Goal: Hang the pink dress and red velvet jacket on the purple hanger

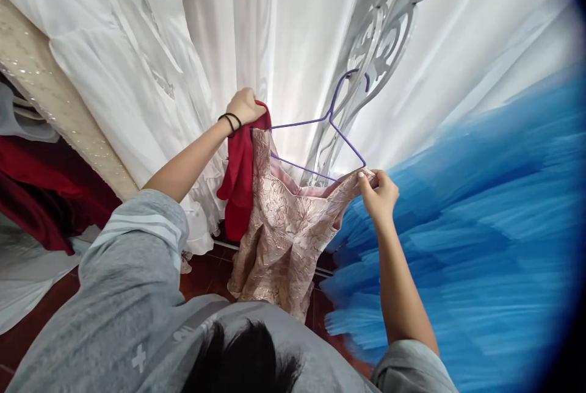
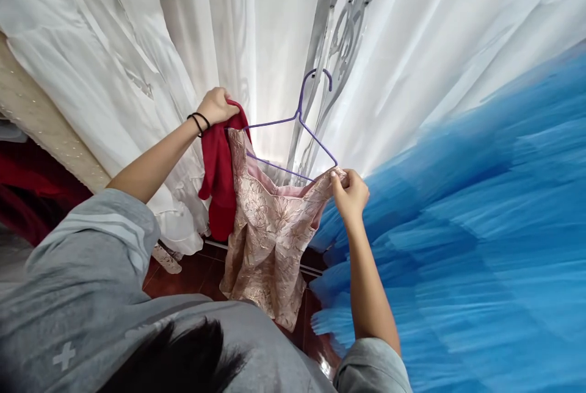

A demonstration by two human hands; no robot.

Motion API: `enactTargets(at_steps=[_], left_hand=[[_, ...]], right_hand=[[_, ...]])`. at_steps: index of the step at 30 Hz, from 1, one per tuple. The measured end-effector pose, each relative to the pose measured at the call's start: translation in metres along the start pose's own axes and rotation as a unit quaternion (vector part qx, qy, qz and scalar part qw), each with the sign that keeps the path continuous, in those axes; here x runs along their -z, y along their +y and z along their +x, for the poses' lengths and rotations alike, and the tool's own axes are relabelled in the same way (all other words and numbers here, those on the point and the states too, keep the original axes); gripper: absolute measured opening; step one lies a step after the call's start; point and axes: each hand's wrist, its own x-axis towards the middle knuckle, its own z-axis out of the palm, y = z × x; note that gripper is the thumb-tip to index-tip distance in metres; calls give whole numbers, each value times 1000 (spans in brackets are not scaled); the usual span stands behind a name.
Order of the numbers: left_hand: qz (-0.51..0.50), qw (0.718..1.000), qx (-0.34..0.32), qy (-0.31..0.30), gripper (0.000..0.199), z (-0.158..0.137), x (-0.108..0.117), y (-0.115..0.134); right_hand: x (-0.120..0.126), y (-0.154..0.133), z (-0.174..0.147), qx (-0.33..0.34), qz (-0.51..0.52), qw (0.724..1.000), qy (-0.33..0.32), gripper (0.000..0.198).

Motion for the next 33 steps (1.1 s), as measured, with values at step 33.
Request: enactTargets(at_steps=[33], left_hand=[[-222, 960, -117, 120, 36, -20, -16, -84]], right_hand=[[53, -6, 18, 102, -10, 979, -175, 56]])
